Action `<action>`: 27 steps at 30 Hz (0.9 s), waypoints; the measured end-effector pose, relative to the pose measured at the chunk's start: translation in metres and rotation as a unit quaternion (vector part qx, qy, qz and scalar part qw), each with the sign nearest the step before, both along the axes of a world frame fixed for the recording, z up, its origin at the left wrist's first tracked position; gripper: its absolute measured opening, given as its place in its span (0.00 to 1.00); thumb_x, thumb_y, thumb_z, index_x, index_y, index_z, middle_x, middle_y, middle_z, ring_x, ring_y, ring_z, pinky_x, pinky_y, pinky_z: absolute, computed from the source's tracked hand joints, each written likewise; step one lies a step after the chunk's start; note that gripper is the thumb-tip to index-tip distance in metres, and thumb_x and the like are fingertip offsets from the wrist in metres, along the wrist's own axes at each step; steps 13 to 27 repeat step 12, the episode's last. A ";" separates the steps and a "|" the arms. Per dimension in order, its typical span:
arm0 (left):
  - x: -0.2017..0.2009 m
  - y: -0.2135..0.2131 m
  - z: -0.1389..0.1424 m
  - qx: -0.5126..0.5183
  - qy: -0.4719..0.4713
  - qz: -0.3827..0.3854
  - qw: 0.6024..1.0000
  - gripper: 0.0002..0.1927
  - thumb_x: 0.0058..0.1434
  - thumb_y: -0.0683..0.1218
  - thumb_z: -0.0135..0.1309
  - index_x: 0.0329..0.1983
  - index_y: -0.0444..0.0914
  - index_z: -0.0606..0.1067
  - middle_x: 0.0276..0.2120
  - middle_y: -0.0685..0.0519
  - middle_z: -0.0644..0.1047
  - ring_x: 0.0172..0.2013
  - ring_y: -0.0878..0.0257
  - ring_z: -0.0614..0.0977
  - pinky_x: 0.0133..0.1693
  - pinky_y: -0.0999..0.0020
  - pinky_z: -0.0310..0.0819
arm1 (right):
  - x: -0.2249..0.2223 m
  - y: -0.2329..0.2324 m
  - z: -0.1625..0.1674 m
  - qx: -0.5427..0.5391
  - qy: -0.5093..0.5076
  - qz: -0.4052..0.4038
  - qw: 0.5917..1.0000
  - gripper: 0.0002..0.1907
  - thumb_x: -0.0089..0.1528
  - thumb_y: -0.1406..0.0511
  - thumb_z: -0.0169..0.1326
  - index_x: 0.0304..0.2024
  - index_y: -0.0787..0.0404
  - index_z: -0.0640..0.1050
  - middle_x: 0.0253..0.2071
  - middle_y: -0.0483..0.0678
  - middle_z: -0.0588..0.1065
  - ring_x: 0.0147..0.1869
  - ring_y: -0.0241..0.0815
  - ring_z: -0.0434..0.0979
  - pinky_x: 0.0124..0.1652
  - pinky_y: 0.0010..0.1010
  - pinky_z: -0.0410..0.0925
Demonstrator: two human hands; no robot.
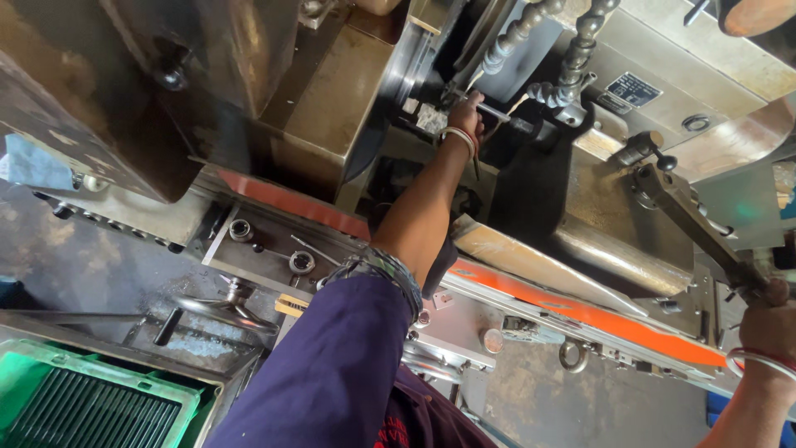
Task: The person repeatedly picks small metal rods from a green tray, places them into a press machine, and operates a lever to process them. After each cycle, the person removes the processed rod and places it into a blue tray with holes.
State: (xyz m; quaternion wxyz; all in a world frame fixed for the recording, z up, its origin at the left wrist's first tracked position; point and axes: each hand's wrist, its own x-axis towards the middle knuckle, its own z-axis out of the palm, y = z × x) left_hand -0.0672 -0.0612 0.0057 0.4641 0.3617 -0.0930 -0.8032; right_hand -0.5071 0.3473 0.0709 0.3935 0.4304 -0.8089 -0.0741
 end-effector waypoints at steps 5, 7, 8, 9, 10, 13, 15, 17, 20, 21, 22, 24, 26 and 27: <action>-0.001 0.000 0.000 -0.005 0.014 0.004 1.000 0.10 0.58 0.55 0.58 0.41 0.53 0.75 0.22 0.59 0.64 0.16 0.66 0.62 0.20 0.66 0.54 | 0.003 -0.004 0.001 -0.011 -0.001 -0.005 1.000 0.32 0.79 0.55 0.34 0.31 0.63 0.81 0.19 0.53 0.73 0.22 0.49 0.75 0.26 0.36 0.66; 0.000 -0.002 -0.002 -0.012 -0.031 -0.010 0.999 0.10 0.58 0.56 0.58 0.42 0.53 0.75 0.22 0.59 0.65 0.17 0.67 0.63 0.20 0.66 0.55 | 0.005 -0.003 0.000 -0.019 -0.017 -0.003 1.000 0.31 0.78 0.55 0.34 0.33 0.63 0.82 0.20 0.53 0.74 0.23 0.49 0.76 0.27 0.36 0.66; 0.000 -0.003 -0.003 -0.015 -0.054 -0.017 0.998 0.11 0.58 0.56 0.57 0.43 0.53 0.76 0.22 0.59 0.66 0.17 0.67 0.64 0.20 0.66 0.56 | 0.006 -0.003 0.001 -0.026 -0.044 0.001 0.999 0.30 0.78 0.56 0.35 0.35 0.64 0.82 0.20 0.54 0.74 0.24 0.49 0.76 0.27 0.36 0.67; 0.000 -0.006 -0.004 -0.019 -0.049 -0.018 0.998 0.11 0.59 0.57 0.56 0.43 0.52 0.75 0.22 0.59 0.66 0.17 0.67 0.64 0.21 0.65 0.55 | 0.007 -0.003 0.001 -0.039 -0.078 0.020 0.996 0.29 0.79 0.57 0.35 0.37 0.66 0.82 0.22 0.55 0.75 0.26 0.50 0.77 0.28 0.36 0.68; 0.000 -0.008 -0.005 -0.023 -0.045 -0.019 0.999 0.12 0.59 0.57 0.56 0.43 0.51 0.75 0.22 0.59 0.66 0.17 0.66 0.64 0.21 0.64 0.55 | 0.008 -0.003 0.002 -0.051 -0.111 0.038 0.992 0.29 0.80 0.57 0.36 0.39 0.67 0.83 0.24 0.56 0.76 0.28 0.51 0.78 0.29 0.37 0.68; -0.001 -0.011 -0.007 -0.018 -0.047 -0.031 0.998 0.16 0.61 0.61 0.55 0.44 0.47 0.75 0.23 0.58 0.66 0.17 0.65 0.66 0.21 0.63 0.57 | 0.010 -0.004 0.003 -0.086 -0.191 0.104 0.972 0.26 0.82 0.60 0.38 0.44 0.70 0.82 0.30 0.58 0.78 0.34 0.55 0.79 0.31 0.40 0.69; -0.001 -0.011 -0.007 -0.018 -0.047 -0.031 0.998 0.16 0.61 0.61 0.55 0.44 0.47 0.75 0.23 0.58 0.66 0.17 0.65 0.66 0.21 0.63 0.57 | 0.010 -0.004 0.003 -0.086 -0.191 0.104 0.972 0.26 0.82 0.60 0.38 0.44 0.70 0.82 0.30 0.58 0.78 0.34 0.55 0.79 0.31 0.40 0.69; -0.001 -0.011 -0.007 -0.018 -0.047 -0.031 0.998 0.16 0.61 0.61 0.55 0.44 0.47 0.75 0.23 0.58 0.66 0.17 0.65 0.66 0.21 0.63 0.57 | 0.010 -0.004 0.003 -0.086 -0.191 0.104 0.972 0.26 0.82 0.60 0.38 0.44 0.70 0.82 0.30 0.58 0.78 0.34 0.55 0.79 0.31 0.40 0.69; -0.001 -0.011 -0.007 -0.018 -0.047 -0.031 0.998 0.16 0.61 0.61 0.55 0.44 0.47 0.75 0.23 0.58 0.66 0.17 0.65 0.66 0.21 0.63 0.57 | 0.010 -0.004 0.003 -0.086 -0.191 0.104 0.972 0.26 0.82 0.60 0.38 0.44 0.70 0.82 0.30 0.58 0.78 0.34 0.55 0.79 0.31 0.40 0.69; -0.001 -0.011 -0.007 -0.018 -0.047 -0.031 0.998 0.16 0.61 0.61 0.55 0.44 0.47 0.75 0.23 0.58 0.66 0.17 0.65 0.66 0.21 0.63 0.57 | 0.010 -0.004 0.003 -0.086 -0.191 0.104 0.972 0.26 0.82 0.60 0.38 0.44 0.70 0.82 0.30 0.58 0.78 0.34 0.55 0.79 0.31 0.40 0.69; -0.001 -0.011 -0.007 -0.018 -0.047 -0.031 0.998 0.16 0.61 0.61 0.55 0.44 0.47 0.75 0.23 0.58 0.66 0.17 0.65 0.66 0.21 0.63 0.57 | 0.010 -0.004 0.003 -0.086 -0.191 0.104 0.972 0.26 0.82 0.60 0.38 0.44 0.70 0.82 0.30 0.58 0.78 0.34 0.55 0.79 0.31 0.40 0.69; -0.001 -0.011 -0.007 -0.018 -0.047 -0.031 0.998 0.16 0.61 0.61 0.55 0.44 0.47 0.75 0.23 0.58 0.66 0.17 0.65 0.66 0.21 0.63 0.57 | 0.010 -0.004 0.003 -0.086 -0.191 0.104 0.972 0.26 0.82 0.60 0.38 0.44 0.70 0.82 0.30 0.58 0.78 0.34 0.55 0.79 0.31 0.40 0.69; -0.001 -0.011 -0.007 -0.018 -0.047 -0.031 0.998 0.16 0.61 0.61 0.55 0.44 0.47 0.75 0.23 0.58 0.66 0.17 0.65 0.66 0.21 0.63 0.57 | 0.010 -0.004 0.003 -0.086 -0.191 0.104 0.972 0.26 0.82 0.60 0.38 0.44 0.70 0.82 0.30 0.58 0.78 0.34 0.55 0.79 0.31 0.40 0.69; -0.001 -0.011 -0.007 -0.018 -0.047 -0.031 0.998 0.16 0.61 0.61 0.55 0.44 0.47 0.75 0.23 0.58 0.66 0.17 0.65 0.66 0.21 0.63 0.57 | 0.010 -0.004 0.003 -0.086 -0.191 0.104 0.972 0.26 0.82 0.60 0.38 0.44 0.70 0.82 0.30 0.58 0.78 0.34 0.55 0.79 0.31 0.40 0.69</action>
